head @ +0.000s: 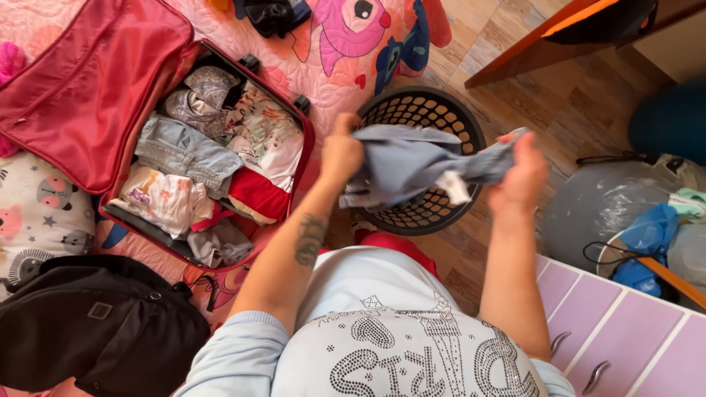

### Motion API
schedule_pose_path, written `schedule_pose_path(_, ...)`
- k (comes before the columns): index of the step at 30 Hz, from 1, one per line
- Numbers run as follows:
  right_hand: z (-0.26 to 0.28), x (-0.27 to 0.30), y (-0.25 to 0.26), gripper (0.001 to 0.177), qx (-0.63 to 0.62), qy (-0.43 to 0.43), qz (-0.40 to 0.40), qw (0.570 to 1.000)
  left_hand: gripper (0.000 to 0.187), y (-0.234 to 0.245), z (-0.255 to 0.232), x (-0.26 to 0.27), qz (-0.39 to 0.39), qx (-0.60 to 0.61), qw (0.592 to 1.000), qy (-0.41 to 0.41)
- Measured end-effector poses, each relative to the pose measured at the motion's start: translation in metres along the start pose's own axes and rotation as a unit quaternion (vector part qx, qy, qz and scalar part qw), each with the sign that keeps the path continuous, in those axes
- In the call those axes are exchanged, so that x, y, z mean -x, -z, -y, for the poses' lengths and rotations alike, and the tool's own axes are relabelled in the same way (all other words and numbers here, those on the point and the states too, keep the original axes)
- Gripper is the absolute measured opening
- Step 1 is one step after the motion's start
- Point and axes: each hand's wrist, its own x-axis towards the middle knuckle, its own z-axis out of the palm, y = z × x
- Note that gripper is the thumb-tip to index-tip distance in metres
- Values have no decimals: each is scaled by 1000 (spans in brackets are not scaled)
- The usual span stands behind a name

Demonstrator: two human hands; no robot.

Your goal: The person is packing various items of clothing from a laundry basket into a red suitcase on a bed.

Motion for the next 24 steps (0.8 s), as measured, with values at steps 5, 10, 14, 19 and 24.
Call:
schedule_pose_path(5,8,-26,41,33,-13,22,-29,999,26,7,59,-27,73,123,970,195)
schedule_pose_path(10,-17,-38,51,27,96,-18,-13,995,26,22,-13,-28,302,369,788,390)
schedule_pose_path(14,-23,-11,17,58,302,-103,78,944,42,16,-64,-23,419,473,689,355)
schedule_pose_path(19,-52,17,5,91,237,-222,211,922,58,1,-94,-21,464,489,665,321)
schedule_pose_path(24,-92,19,13,64,148,-135,365,909,61,-5,-98,-26,494,526,634,277)
